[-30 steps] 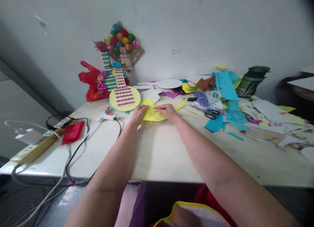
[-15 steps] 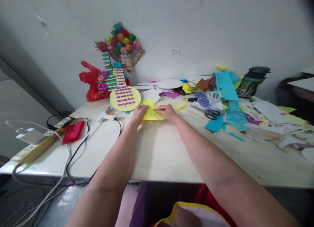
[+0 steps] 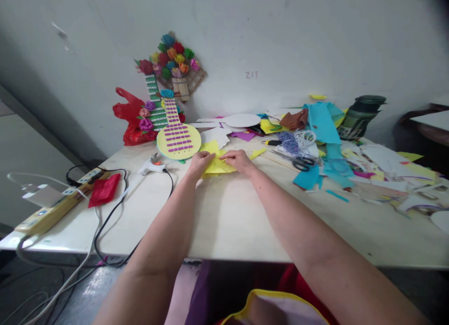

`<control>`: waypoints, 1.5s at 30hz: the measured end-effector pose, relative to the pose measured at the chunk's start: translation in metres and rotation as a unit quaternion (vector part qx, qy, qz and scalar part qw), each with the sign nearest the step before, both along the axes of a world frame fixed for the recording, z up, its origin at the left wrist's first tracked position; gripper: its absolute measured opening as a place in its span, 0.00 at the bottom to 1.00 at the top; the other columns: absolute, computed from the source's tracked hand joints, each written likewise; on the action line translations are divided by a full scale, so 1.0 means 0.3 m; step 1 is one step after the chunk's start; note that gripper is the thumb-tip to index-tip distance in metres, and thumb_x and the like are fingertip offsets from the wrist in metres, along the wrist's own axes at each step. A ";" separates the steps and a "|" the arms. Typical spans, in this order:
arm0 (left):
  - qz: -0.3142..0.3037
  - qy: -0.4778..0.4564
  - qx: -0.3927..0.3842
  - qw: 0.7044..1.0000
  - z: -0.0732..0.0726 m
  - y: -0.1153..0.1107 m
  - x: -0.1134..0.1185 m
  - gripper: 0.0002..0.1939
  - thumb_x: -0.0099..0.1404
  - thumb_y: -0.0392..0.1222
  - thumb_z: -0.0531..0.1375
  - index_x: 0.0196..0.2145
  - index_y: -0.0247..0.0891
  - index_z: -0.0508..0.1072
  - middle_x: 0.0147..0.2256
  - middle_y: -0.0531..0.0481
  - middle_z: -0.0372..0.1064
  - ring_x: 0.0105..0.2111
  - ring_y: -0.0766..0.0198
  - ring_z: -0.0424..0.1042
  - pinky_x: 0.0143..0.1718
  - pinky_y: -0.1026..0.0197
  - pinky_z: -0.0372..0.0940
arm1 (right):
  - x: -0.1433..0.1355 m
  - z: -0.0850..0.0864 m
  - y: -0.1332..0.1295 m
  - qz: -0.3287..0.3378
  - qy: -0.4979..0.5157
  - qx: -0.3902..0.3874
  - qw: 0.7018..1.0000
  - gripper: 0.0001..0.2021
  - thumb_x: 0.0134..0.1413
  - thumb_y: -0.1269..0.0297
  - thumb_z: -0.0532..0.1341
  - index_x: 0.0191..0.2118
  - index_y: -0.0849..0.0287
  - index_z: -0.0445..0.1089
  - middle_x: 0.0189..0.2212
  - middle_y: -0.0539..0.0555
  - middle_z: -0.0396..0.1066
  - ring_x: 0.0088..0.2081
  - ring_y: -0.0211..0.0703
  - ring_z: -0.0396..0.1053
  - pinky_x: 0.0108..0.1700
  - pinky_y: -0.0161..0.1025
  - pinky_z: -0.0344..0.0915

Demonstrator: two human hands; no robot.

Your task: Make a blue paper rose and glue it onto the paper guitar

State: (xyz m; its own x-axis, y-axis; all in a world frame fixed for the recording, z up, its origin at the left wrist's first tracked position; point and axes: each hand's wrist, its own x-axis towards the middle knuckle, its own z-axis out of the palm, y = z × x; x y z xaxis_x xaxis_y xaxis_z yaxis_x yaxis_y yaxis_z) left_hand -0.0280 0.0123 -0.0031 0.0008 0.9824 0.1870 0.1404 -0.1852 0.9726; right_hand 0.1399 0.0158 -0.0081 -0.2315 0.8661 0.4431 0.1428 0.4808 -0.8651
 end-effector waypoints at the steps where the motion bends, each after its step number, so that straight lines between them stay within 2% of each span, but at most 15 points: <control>1: -0.004 -0.004 0.000 1.000 0.000 0.000 0.000 0.14 0.47 0.48 0.62 0.19 0.35 0.63 0.15 0.57 0.56 0.15 0.73 0.55 0.17 0.68 0.48 | 0.000 0.001 -0.001 0.000 0.000 -0.001 1.000 0.12 0.39 0.76 0.56 0.27 0.58 0.76 0.29 0.52 0.74 0.32 0.38 0.68 0.37 0.35 0.63; 6: -0.026 -0.019 0.006 0.999 0.000 -0.003 0.003 0.14 0.48 0.47 0.62 0.20 0.35 0.63 0.15 0.57 0.56 0.15 0.74 0.54 0.17 0.68 0.48 | 0.003 0.014 -0.015 0.000 0.003 -0.024 1.000 0.11 0.38 0.73 0.56 0.25 0.59 0.76 0.27 0.51 0.74 0.32 0.39 0.67 0.37 0.36 0.62; 9: -0.035 -0.013 0.015 0.999 -0.001 -0.005 0.001 0.15 0.49 0.48 0.62 0.21 0.35 0.63 0.15 0.57 0.55 0.15 0.74 0.54 0.17 0.68 0.48 | 0.014 0.020 -0.017 0.011 0.031 -0.053 0.998 0.11 0.41 0.70 0.54 0.23 0.59 0.75 0.27 0.53 0.73 0.34 0.41 0.67 0.38 0.36 0.62; 13: -0.037 0.000 0.020 0.999 -0.001 -0.005 0.001 0.15 0.50 0.49 0.61 0.21 0.36 0.63 0.16 0.57 0.56 0.15 0.74 0.54 0.17 0.68 0.47 | 0.025 0.007 0.002 0.011 0.099 -0.090 0.991 0.11 0.45 0.61 0.56 0.22 0.60 0.72 0.25 0.53 0.72 0.32 0.41 0.67 0.35 0.36 0.62; 16: -0.042 0.016 0.025 0.999 0.000 -0.004 0.004 0.15 0.50 0.50 0.61 0.21 0.36 0.63 0.16 0.57 0.56 0.16 0.73 0.54 0.17 0.68 0.47 | 0.022 -0.006 0.015 -0.021 0.123 -0.126 0.984 0.15 0.42 0.52 0.60 0.24 0.61 0.70 0.23 0.51 0.70 0.29 0.40 0.66 0.32 0.35 0.61; 18: -0.046 0.029 0.033 0.998 0.000 -0.003 0.006 0.16 0.51 0.51 0.61 0.21 0.36 0.62 0.16 0.57 0.55 0.16 0.74 0.54 0.17 0.68 0.47 | 0.019 -0.010 0.016 -0.028 0.098 -0.133 0.986 0.17 0.40 0.50 0.61 0.25 0.62 0.70 0.22 0.50 0.69 0.28 0.39 0.65 0.31 0.35 0.60; 22: -0.038 0.069 0.056 0.995 -0.002 -0.001 0.008 0.17 0.51 0.52 0.60 0.21 0.36 0.61 0.17 0.57 0.54 0.16 0.74 0.53 0.17 0.68 0.46 | 0.015 -0.013 0.007 -0.029 0.033 -0.134 0.990 0.16 0.38 0.51 0.62 0.20 0.61 0.66 0.16 0.47 0.62 0.23 0.36 0.60 0.26 0.34 0.55; 26: -0.046 0.074 0.045 0.995 0.001 -0.008 0.010 0.16 0.51 0.51 0.61 0.21 0.36 0.62 0.17 0.57 0.55 0.16 0.74 0.53 0.17 0.69 0.47 | 0.012 -0.012 0.001 -0.041 0.015 -0.126 0.991 0.15 0.38 0.53 0.62 0.17 0.60 0.62 0.15 0.46 0.59 0.21 0.34 0.56 0.24 0.33 0.52; 37: -0.062 0.051 0.033 0.996 -0.004 -0.009 0.007 0.17 0.51 0.50 0.61 0.20 0.37 0.59 0.16 0.58 0.51 0.15 0.75 0.50 0.16 0.69 0.44 | 0.004 -0.012 0.004 -0.030 0.032 -0.125 0.991 0.14 0.36 0.55 0.64 0.19 0.62 0.65 0.16 0.45 0.59 0.21 0.31 0.56 0.24 0.32 0.54; 42: -0.062 0.041 0.026 0.997 -0.004 -0.006 0.007 0.17 0.51 0.51 0.61 0.21 0.36 0.60 0.17 0.58 0.53 0.16 0.74 0.53 0.16 0.69 0.46 | 0.007 -0.001 -0.014 0.029 0.081 -0.165 0.983 0.17 0.36 0.51 0.64 0.21 0.62 0.64 0.17 0.47 0.62 0.22 0.34 0.60 0.26 0.33 0.58; 45: -0.069 0.046 0.024 0.996 -0.002 -0.009 0.013 0.16 0.51 0.50 0.62 0.21 0.36 0.61 0.17 0.57 0.55 0.16 0.73 0.55 0.17 0.69 0.48 | 0.010 -0.005 -0.014 0.040 0.082 -0.163 0.982 0.18 0.37 0.51 0.64 0.20 0.61 0.62 0.16 0.46 0.62 0.21 0.34 0.61 0.25 0.33 0.58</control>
